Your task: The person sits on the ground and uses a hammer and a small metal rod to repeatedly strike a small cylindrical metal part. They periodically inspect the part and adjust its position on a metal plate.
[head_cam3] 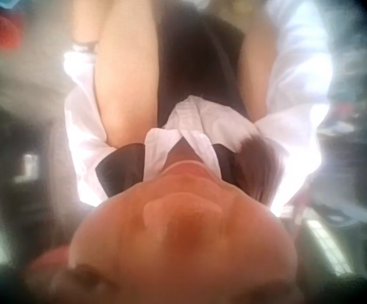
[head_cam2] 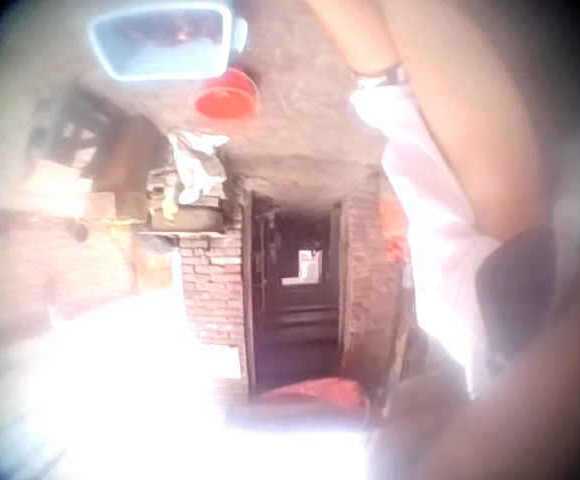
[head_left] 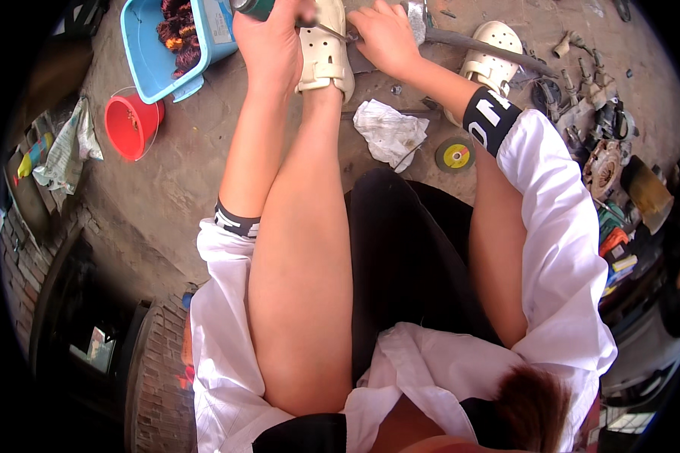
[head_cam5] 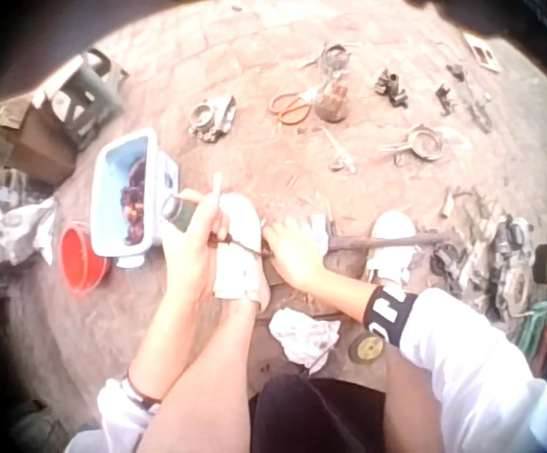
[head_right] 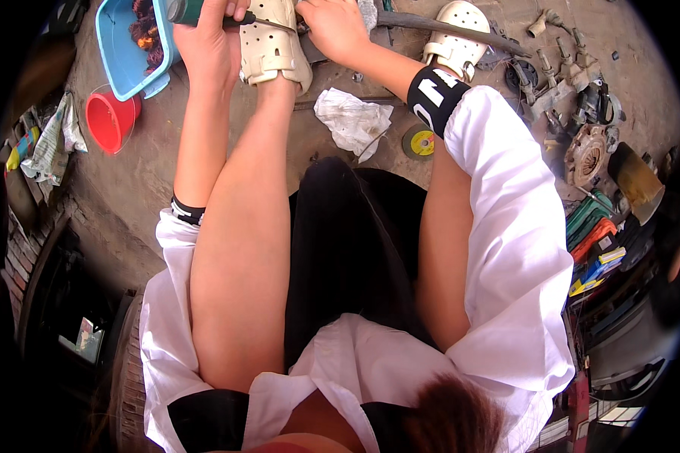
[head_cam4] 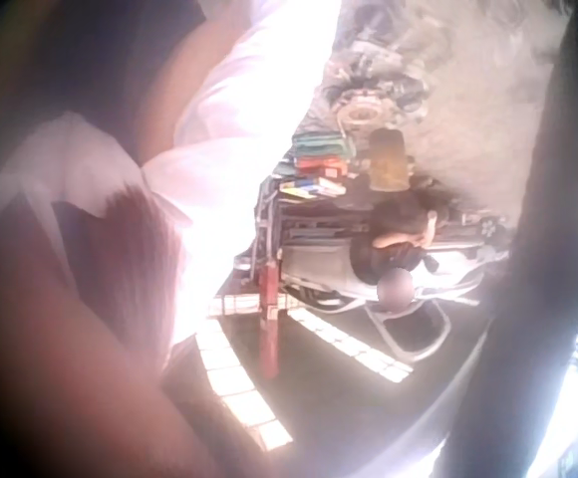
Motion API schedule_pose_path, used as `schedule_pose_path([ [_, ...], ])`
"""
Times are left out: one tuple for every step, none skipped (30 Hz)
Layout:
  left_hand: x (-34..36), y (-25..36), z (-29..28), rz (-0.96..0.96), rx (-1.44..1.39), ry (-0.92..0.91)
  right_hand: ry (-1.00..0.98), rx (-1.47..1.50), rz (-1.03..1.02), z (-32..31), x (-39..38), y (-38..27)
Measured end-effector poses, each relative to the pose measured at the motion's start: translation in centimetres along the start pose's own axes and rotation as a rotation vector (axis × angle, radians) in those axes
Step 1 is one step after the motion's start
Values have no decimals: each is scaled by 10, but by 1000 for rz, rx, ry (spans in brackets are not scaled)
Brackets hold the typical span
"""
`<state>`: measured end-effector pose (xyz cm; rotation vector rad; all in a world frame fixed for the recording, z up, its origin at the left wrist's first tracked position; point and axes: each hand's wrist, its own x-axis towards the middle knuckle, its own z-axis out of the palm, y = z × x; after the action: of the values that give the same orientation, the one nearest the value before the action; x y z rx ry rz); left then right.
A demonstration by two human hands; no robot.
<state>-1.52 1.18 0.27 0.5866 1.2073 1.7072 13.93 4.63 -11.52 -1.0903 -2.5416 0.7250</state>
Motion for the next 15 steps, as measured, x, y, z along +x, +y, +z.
schedule_pose_path([
  [0, 1, 0, -2, 5, 4, 8, 10, -1, -2, 2, 1],
  [1, 1, 0, -4, 11, 8, 23, 31, -9, -4, 3, 0],
  [1, 2, 0, -6, 15, 10, -6, 39, 8, -3, 4, -2],
  [2, 1, 1, 0, 29, 4, -33, 40, 30, -3, 5, -2],
  [3, 1, 0, 7, 43, -3, -60, 42, 52, -4, 6, -2],
  [4, 0, 1, 13, 56, -11, -58, 43, 54, -5, 6, -2],
  [3, 0, 3, 7, 71, -13, -60, 48, 55, -9, 6, -5],
  [3, 0, 5, 1, 85, -16, -62, 52, 56, -11, 6, -6],
  [2, -1, 6, -6, 99, -19, -66, 76, 50, -8, 6, -4],
  [2, -3, 8, -3, 135, -27, -70, 101, 43, -6, 9, -1],
  [3, -6, 9, 0, 169, -36, -74, 126, 36, -4, 10, 1],
  [4, -8, 10, 2, 203, -44, -81, 113, 70, -2, 8, 3],
  [5, -10, 10, 8, 224, -47, -88, 105, 98, -7, 9, -1],
  [6, -12, 11, 14, 244, -50, -95, 97, 127, -10, 9, -6],
  [7, -14, 12, 20, 264, -52, -52, 77, 111, -11, 8, -8],
])
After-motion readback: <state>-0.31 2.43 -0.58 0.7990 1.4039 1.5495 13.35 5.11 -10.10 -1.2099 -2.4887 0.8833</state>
